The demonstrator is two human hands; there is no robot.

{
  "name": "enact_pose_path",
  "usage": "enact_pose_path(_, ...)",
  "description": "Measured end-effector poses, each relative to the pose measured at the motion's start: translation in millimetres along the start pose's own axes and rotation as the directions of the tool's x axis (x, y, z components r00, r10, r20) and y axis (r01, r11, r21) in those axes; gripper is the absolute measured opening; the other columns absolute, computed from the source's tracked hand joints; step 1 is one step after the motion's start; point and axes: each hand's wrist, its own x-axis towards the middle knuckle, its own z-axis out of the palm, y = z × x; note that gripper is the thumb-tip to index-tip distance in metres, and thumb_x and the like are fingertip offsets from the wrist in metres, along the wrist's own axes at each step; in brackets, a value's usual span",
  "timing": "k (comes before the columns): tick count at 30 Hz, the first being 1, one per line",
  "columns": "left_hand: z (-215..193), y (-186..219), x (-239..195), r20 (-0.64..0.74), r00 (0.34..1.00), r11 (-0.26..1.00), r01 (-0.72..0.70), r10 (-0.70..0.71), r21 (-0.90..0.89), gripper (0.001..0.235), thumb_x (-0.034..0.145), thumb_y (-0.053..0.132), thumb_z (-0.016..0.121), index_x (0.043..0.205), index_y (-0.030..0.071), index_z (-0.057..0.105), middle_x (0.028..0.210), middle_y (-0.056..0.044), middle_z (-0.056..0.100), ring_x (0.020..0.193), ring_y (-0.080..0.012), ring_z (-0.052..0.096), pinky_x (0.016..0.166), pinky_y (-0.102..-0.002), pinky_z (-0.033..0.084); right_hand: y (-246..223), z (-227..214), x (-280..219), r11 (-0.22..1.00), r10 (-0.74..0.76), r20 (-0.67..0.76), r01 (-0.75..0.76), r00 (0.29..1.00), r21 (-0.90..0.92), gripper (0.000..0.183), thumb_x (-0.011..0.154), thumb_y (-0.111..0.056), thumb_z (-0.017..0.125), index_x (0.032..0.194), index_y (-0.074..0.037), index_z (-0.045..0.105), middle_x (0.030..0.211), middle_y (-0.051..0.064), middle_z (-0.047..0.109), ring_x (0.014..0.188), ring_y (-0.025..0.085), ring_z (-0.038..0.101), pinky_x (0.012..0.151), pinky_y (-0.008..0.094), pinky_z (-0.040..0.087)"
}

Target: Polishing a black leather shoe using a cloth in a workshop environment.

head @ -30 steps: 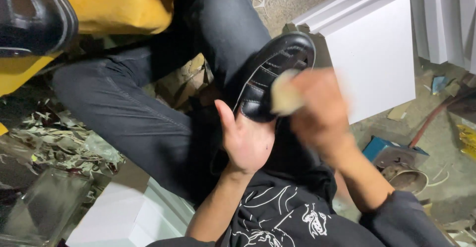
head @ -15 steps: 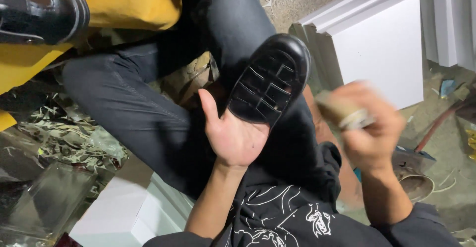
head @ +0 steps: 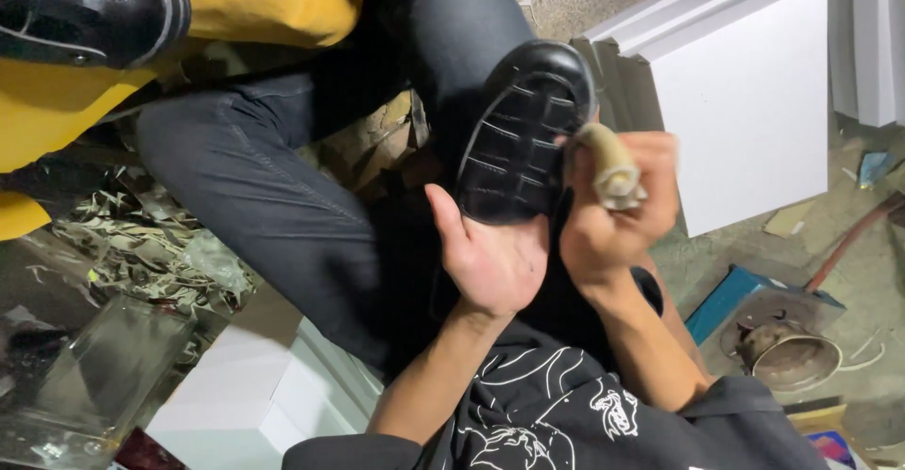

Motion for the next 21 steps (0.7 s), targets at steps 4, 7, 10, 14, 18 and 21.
enact_pose_path(4, 7, 0, 5, 0.013, 0.999, 0.999, -0.045, 0.045, -0.002, 0.08, 0.108, 0.068, 0.021, 0.155, 0.009, 0.046, 0.155, -0.012, 0.053, 0.145, -0.028, 0.045, 0.131, -0.048, 0.023, -4, 0, -1, 1.0, -0.009, 0.123, 0.01, 0.992, -0.004, 0.032, 0.099, -0.025, 0.071, 0.084, 0.003, 0.068, 0.081, 0.018, 0.063, 0.069, 0.031, 0.057, 0.07, 0.04, 0.05)
enact_pose_path(7, 2, -4, 8, -0.003, 0.998, 0.998, -0.055, 0.055, 0.004, 0.079, 0.108, 0.068, 0.022, 0.156, 0.009, 0.044, 0.156, -0.013, 0.05, 0.147, -0.03, 0.043, 0.131, -0.05, 0.022, 2, 8, 21, 0.998, -0.047, 0.098, 0.051, 0.994, -0.029, 0.04, 0.102, -0.034, 0.066, 0.086, 0.003, 0.069, 0.083, 0.017, 0.064, 0.071, 0.031, 0.057, 0.07, 0.04, 0.05)
enact_pose_path(10, -7, -4, 4, -0.04, 0.998, 0.998, -0.053, 0.054, 0.014, 0.078, 0.107, 0.068, 0.026, 0.154, 0.01, 0.047, 0.154, -0.013, 0.052, 0.145, -0.0297, 0.045, 0.129, -0.049, 0.024, 0, 1, 4, 0.997, -0.034, 0.093, 0.041, 0.995, -0.069, 0.033, 0.099, -0.029, 0.069, 0.088, 0.002, 0.072, 0.083, 0.016, 0.066, 0.071, 0.031, 0.059, 0.071, 0.041, 0.051)
enact_pose_path(14, 7, -5, 11, -0.036, 0.994, 0.992, -0.101, 0.104, 0.072, 0.067, 0.111, 0.058, 0.03, 0.152, 0.01, 0.052, 0.152, -0.01, 0.056, 0.144, -0.0271, 0.047, 0.129, -0.048, 0.027, 26, 13, 29, 0.997, -0.015, 0.015, 0.016, 1.0, -0.073, 0.02, 0.104, -0.011, 0.061, 0.098, 0.007, 0.068, 0.081, 0.021, 0.06, 0.073, 0.033, 0.059, 0.073, 0.042, 0.05)
enact_pose_path(18, 19, 4, 3, -0.213, 0.969, 0.959, -0.06, 0.122, 0.277, 0.046, 0.097, -0.002, 0.057, 0.141, 0.008, 0.063, 0.132, -0.006, 0.071, 0.125, -0.0235, 0.065, 0.114, -0.041, 0.046, 35, 10, 67, 0.908, 0.327, -0.096, -0.284, 0.94, 0.307, 0.011, 0.105, -0.004, 0.066, 0.112, -0.011, 0.063, 0.098, -0.004, 0.064, 0.087, 0.007, 0.057, 0.082, 0.026, 0.051)
enact_pose_path(21, 29, 6, 11, -0.18, 0.963, 0.907, -0.114, 0.201, 0.405, 0.054, 0.081, -0.021, 0.068, 0.129, 0.003, 0.07, 0.118, -0.012, 0.075, 0.113, -0.0227, 0.07, 0.1, -0.04, 0.058, 13, -5, 46, 0.707, 0.554, 0.073, -0.515, 0.829, 0.485, 0.026, 0.105, -0.01, 0.073, 0.128, -0.012, 0.06, 0.114, -0.001, 0.069, 0.098, 0.007, 0.062, 0.098, 0.029, 0.055)
